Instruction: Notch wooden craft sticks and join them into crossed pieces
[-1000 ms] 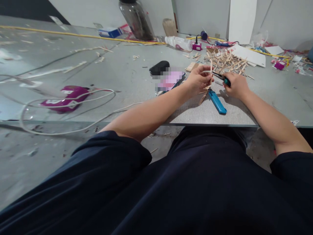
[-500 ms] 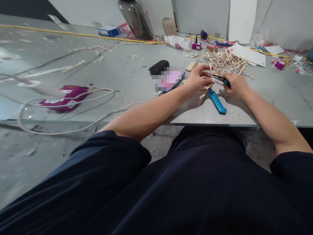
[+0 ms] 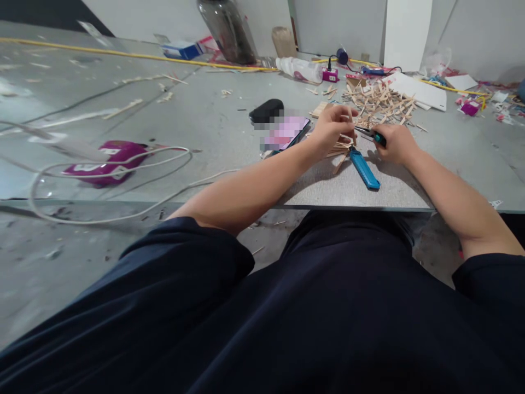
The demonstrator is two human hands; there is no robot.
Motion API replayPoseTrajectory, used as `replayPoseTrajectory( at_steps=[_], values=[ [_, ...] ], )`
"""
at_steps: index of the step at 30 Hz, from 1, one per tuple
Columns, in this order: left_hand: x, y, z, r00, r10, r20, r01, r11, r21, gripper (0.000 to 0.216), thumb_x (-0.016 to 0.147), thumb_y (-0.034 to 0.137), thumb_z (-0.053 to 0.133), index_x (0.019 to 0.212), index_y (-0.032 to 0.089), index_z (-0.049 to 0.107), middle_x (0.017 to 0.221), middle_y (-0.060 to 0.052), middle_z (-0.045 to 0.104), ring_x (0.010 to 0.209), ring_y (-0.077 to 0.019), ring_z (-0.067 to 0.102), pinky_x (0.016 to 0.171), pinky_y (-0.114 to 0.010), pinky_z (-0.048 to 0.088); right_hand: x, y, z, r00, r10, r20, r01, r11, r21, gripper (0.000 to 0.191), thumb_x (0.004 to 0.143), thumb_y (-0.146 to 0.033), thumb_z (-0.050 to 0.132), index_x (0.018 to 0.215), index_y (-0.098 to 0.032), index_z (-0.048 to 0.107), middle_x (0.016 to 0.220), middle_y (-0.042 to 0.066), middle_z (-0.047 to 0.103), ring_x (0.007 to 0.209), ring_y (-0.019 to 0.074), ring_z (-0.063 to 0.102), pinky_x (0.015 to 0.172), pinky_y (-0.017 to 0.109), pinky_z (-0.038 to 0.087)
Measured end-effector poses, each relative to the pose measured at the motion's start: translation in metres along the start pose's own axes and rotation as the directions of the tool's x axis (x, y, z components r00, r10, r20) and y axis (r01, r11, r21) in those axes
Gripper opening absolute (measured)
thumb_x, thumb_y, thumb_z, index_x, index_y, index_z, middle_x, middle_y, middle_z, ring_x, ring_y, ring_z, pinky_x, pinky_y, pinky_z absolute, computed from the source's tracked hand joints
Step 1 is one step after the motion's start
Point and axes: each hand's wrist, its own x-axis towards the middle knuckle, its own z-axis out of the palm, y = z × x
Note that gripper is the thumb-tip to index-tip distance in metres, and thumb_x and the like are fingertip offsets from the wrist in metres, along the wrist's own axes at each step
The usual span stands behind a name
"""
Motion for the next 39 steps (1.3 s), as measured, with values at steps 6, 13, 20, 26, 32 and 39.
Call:
replayPoseTrajectory(
  at_steps=[6,13,20,26,32,39],
  values=[
    [0.007,0.005,-0.003,0.997,-0.039,-0.06,0.039,0.999,-0.01,0.024,0.104,0.022,0.083,0.086,0.022,0.067,0.076,0.001,0.067,0.067,-0.0111,0.066,0.07,-0.026,0.052,0.0,0.002,0.004,0.996,-0.079,-0.049,0.08,0.996,0.027,0.02,0.1,-0.042,0.068,0.114,-0.029,0.074,0.111,0.01,0.087,0.099,0.0362,0.077,0.084,0.053,0.056],
    [0.012,-0.001,0.0,0.999,-0.026,-0.047,0.023,0.997,-0.078,0.036,0.107,0.02,0.083,0.078,0.023,0.061,0.069,0.004,0.059,0.061,-0.0104,0.058,0.066,-0.025,0.051,0.001,0.003,0.007,0.992,-0.097,-0.083,0.101,0.994,0.039,0.02,0.093,-0.033,0.069,0.11,-0.032,0.077,0.103,0.007,0.087,0.097,0.038,0.08,0.082,0.053,0.059],
    [0.011,-0.005,0.006,0.999,-0.032,-0.041,0.025,0.987,-0.16,0.039,0.115,0.014,0.066,0.079,0.022,0.056,0.072,0.004,0.054,0.061,-0.0088,0.053,0.063,-0.022,0.048,0.0,0.0,0.007,0.993,-0.082,-0.081,0.085,0.995,0.042,0.02,0.093,-0.033,0.068,0.11,-0.031,0.078,0.103,0.009,0.087,0.096,0.0388,0.08,0.083,0.054,0.059],
    [0.01,-0.006,0.006,0.992,-0.123,-0.032,0.112,0.966,-0.233,0.033,0.116,0.018,0.067,0.085,0.023,0.055,0.077,0.005,0.058,0.064,-0.0089,0.058,0.067,-0.024,0.052,0.0,-0.002,0.006,0.995,-0.075,-0.064,0.078,0.996,0.051,0.019,0.096,-0.035,0.068,0.112,-0.032,0.079,0.103,0.006,0.088,0.097,0.037,0.078,0.084,0.053,0.059],
    [0.013,-0.014,0.008,0.984,-0.177,-0.034,0.161,0.947,-0.278,0.031,0.117,0.022,0.063,0.087,0.025,0.057,0.075,0.004,0.062,0.067,-0.0118,0.059,0.073,-0.028,0.057,-0.002,-0.006,0.003,0.998,-0.048,-0.028,0.05,0.997,0.055,0.02,0.094,-0.034,0.068,0.111,-0.032,0.077,0.11,0.008,0.088,0.102,0.0377,0.079,0.092,0.054,0.058],
    [0.015,-0.017,0.004,0.985,-0.17,0.025,0.169,0.937,-0.305,0.029,0.11,0.033,0.079,0.09,0.026,0.059,0.076,0.005,0.063,0.058,-0.012,0.061,0.067,-0.03,0.059,-0.002,-0.007,0.004,0.998,-0.059,-0.037,0.061,0.997,0.052,0.017,0.1,-0.043,0.064,0.109,-0.034,0.076,0.107,0.006,0.088,0.101,0.0374,0.077,0.091,0.055,0.058]
  ],
)
